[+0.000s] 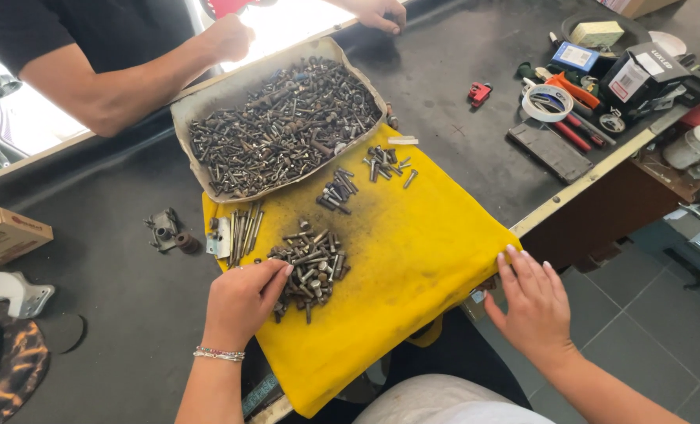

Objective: The person sorts small metal fasteners from a large container onto a yellow cloth on a workbench. They pick up individual fasteners, inspect them, and place them into small piles on the cloth. The person continues this repetitive sorting process throughout the clip.

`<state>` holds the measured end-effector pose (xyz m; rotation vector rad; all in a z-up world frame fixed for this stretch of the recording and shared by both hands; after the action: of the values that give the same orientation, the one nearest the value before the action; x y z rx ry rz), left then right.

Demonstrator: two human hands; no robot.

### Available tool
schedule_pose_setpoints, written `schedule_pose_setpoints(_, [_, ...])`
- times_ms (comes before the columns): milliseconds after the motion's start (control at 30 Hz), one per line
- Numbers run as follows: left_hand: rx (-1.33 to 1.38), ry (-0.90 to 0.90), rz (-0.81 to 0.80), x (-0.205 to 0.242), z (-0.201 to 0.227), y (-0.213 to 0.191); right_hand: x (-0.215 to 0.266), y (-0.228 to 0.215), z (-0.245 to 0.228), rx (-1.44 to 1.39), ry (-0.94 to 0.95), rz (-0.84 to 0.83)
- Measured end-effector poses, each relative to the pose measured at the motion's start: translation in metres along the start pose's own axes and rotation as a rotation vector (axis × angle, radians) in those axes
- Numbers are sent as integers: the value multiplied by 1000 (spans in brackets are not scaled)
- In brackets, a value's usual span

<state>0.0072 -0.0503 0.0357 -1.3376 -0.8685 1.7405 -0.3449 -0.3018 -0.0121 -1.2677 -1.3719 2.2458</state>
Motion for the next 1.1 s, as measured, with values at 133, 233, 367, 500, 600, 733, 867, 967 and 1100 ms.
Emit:
schedule_pose_setpoints(133, [4,11,30,-1,1,-4,5,29,18,-111,56,-72])
schedule_pose_setpoints(233, [5,27,35,-2,3,-4,41,82,34,-314,258,-254])
schedule_pose_setpoints(367, [9,30,-2,-4,5,-2,171,220,22,-519,397,-1081])
schedule_pose_setpoints(500, [-3,39,-5,-2,5,0,202,228,-14,-523,299,-1203])
schedule_pose_setpoints(600, [-12,44,-17,-4,6,-1,180,239,-28,-493,252,-1224])
schedule_pose_setpoints(733, [-5,47,1,-1,5,1,147,255,-40,-559,169,-1169])
schedule_pose_setpoints(867, [-27,-79,52,9,-8,7,142,261,-41,-539,180,-1178])
schedule_pose_setpoints(967, [-36,-24,43,3,-5,0,133,255,-44,-521,191,-1188])
schedule_pose_setpoints(1100, [45,18,39,-2,1,-1,136,216,-24,-413,172,-1451])
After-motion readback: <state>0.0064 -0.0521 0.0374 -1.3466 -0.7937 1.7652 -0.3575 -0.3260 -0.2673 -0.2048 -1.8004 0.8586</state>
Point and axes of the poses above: each hand's wrist, its own x-axis away from the middle knuckle, its own y-axis out of the palm, z = x × y, the point moved 5 cm from there along -x, towards the middle knuckle, and after that the axes turned 12 degrees about y, right-handed, at the moved point
